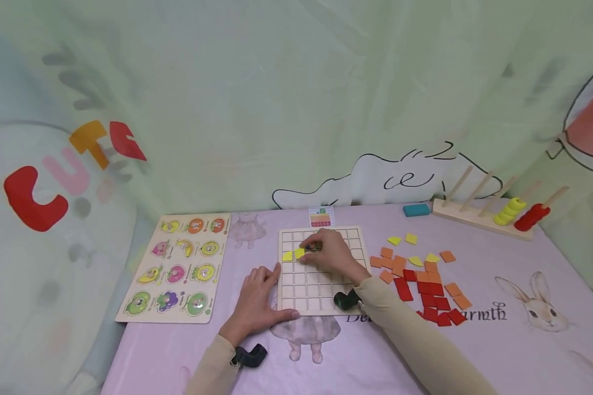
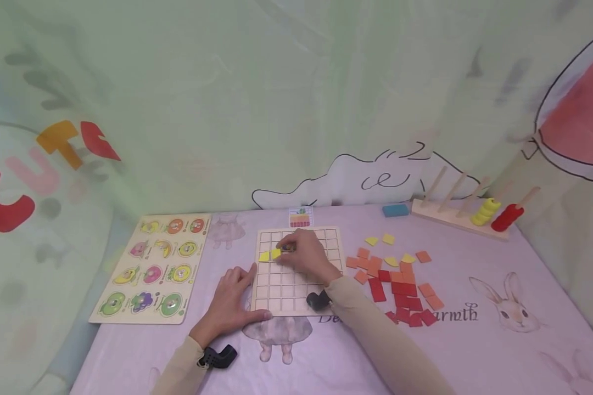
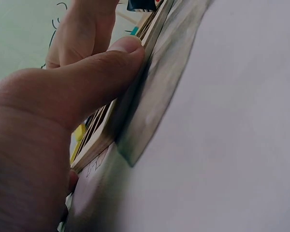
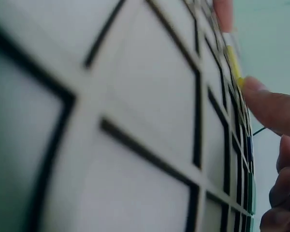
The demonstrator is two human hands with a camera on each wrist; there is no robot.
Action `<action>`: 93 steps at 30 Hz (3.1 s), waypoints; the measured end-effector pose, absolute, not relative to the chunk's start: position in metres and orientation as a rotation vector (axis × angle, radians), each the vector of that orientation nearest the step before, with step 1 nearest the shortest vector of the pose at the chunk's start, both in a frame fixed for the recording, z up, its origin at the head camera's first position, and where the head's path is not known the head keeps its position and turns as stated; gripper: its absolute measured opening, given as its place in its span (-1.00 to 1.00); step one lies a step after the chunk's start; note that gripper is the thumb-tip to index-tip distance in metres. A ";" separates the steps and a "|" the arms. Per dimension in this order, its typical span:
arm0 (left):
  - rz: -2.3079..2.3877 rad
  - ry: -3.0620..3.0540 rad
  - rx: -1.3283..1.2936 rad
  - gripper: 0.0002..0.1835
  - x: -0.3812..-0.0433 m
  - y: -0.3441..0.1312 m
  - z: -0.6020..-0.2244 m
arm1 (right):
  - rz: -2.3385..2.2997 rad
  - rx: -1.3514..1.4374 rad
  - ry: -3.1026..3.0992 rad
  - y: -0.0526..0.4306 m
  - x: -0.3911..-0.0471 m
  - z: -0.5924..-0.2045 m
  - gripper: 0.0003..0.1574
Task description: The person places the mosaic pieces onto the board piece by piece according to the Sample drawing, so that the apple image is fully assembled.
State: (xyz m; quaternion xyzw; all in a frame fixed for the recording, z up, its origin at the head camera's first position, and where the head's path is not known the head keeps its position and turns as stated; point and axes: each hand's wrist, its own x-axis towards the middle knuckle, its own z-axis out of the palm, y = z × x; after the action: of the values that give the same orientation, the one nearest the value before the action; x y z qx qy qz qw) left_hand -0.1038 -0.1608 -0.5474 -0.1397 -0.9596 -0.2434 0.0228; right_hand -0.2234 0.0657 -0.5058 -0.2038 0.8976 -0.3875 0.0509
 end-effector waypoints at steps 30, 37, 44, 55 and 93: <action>-0.739 -2.915 -0.462 0.30 -0.102 -0.161 -0.546 | -1.092 -0.481 2.785 0.130 -0.231 -0.486 -0.67; -0.789 -2.947 -0.407 0.31 -0.100 -0.161 -0.545 | -0.926 -0.245 2.880 0.221 -0.241 -0.474 -0.50; -0.773 -2.931 -0.421 0.31 -0.100 -0.161 -0.547 | -0.829 -0.146 2.879 0.274 -0.245 -0.481 -0.37; -0.794 -2.925 -0.442 0.30 -0.100 -0.161 -0.549 | -0.733 -0.287 2.936 0.255 -0.252 -0.495 -0.59; -0.773 -2.959 -0.414 0.31 -0.101 -0.160 -0.547 | -1.308 -0.254 2.669 0.215 -0.229 -0.494 -0.59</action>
State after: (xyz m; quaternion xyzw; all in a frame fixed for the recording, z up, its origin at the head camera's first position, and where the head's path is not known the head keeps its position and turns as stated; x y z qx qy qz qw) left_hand -0.1011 -0.1603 -0.5470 -0.1340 -0.9585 -0.2503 0.0277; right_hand -0.2295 0.2155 -0.4941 -0.0847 0.8920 -0.4370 0.0791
